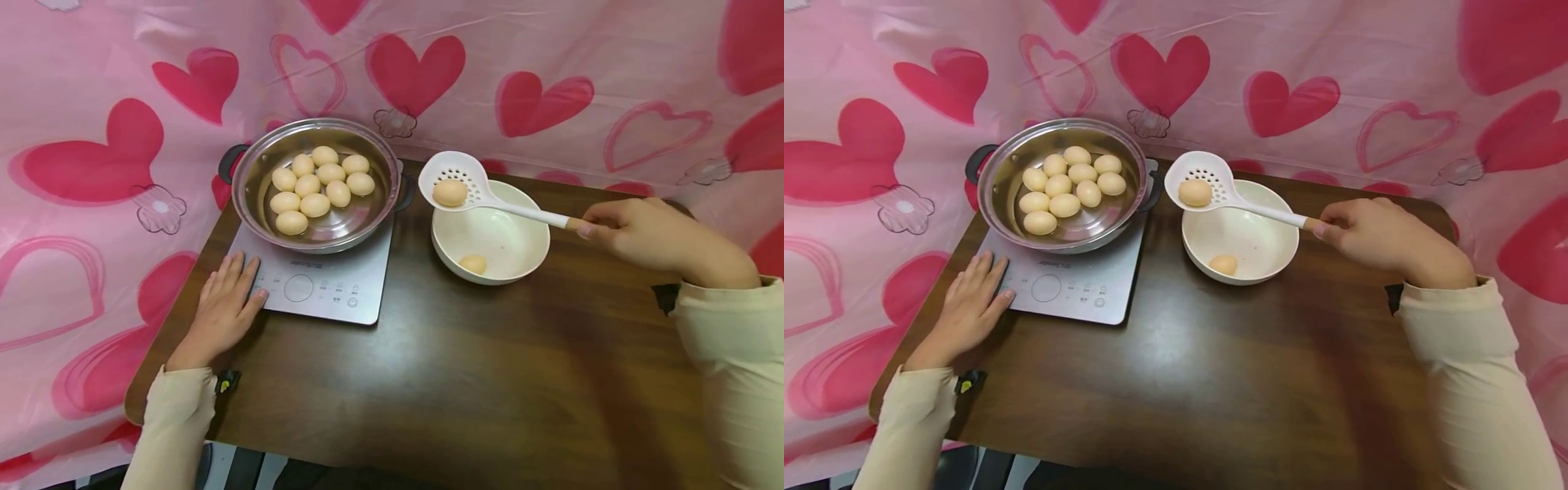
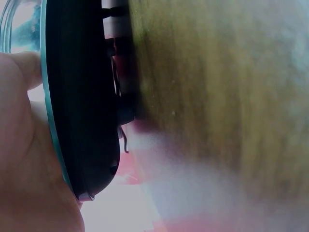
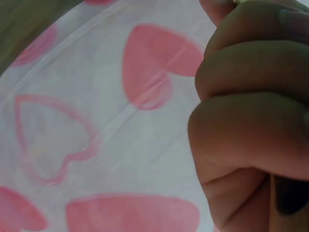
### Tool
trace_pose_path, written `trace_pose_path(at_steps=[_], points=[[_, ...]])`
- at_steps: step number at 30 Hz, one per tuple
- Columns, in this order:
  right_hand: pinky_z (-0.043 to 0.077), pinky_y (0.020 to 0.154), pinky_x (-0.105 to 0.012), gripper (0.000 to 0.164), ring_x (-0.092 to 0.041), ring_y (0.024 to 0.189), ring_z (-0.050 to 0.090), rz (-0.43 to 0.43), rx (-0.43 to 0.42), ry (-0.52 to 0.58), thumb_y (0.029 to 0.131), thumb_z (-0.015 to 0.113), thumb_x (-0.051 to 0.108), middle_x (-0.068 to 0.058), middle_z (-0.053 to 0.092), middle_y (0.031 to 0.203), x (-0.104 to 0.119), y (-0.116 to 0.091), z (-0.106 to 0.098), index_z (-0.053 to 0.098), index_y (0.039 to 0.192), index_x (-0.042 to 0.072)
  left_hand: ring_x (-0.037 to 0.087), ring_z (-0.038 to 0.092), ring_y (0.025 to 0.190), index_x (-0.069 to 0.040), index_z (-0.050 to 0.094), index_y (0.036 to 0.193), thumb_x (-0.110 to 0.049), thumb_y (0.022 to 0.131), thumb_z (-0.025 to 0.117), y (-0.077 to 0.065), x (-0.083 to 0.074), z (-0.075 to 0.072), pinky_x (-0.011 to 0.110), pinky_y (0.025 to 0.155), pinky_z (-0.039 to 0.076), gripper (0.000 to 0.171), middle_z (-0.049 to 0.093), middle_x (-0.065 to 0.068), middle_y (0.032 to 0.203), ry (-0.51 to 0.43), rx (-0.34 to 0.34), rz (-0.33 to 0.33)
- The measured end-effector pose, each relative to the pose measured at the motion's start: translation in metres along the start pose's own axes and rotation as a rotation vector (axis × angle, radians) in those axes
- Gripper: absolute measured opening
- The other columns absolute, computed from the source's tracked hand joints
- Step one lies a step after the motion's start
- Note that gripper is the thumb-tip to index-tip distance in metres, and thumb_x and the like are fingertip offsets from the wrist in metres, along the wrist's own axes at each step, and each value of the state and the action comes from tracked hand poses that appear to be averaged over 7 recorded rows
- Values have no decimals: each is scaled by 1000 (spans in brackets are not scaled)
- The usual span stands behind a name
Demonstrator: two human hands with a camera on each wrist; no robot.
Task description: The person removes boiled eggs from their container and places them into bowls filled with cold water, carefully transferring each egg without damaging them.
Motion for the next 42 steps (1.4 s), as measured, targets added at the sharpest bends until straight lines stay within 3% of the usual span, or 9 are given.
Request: trace_pose_path(at_steps=[10, 18, 25, 32, 42], points=[[37, 60, -37, 29, -21, 69, 50, 60, 21, -17, 96, 51, 39, 2, 59, 75, -36, -12, 26, 67, 101, 15, 28, -6, 142, -8, 20, 151, -37, 99, 42, -1, 1, 0, 54, 108, -2, 64, 6, 18, 156, -9, -8, 8], [41, 62, -42, 40, -25, 78, 57, 101, 40, -1, 95, 49, 46, -2, 65, 84, -52, -15, 42, 68, 105, 12, 29, -6, 142, -8, 20, 151, -37, 99, 42, -1, 2, 0, 54, 108, -2, 64, 6, 19, 156, -10, -8, 6], [41, 59, -44, 36, -26, 73, 55, 112, 27, -31, 95, 51, 43, 1, 60, 75, -56, -17, 45, 67, 102, 11, 29, -6, 142, -8, 20, 151, -37, 100, 42, -1, 1, -1, 53, 108, -3, 63, 6, 19, 155, -14, -13, 8], [38, 52, -42, 46, -25, 70, 53, 133, 12, -35, 93, 46, 56, 1, 57, 71, -53, -16, 47, 66, 98, 15, 29, -5, 142, -7, 21, 151, -36, 100, 42, 1, 0, -1, 55, 108, -1, 62, 7, 20, 155, -13, -23, 17], [36, 49, -41, 48, -24, 67, 50, 150, -36, -44, 92, 43, 60, 2, 52, 68, -49, -15, 45, 64, 95, 17, 28, -7, 142, -8, 19, 151, -38, 100, 42, 3, 0, 1, 54, 108, -2, 63, 5, 18, 156, -19, -8, 7]])
Point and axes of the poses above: each hand's wrist, its own y-axis towards the middle knuckle, its own z-axis out of the palm, x = y × z, the point moved 9 cm from there along y, towards the middle knuckle
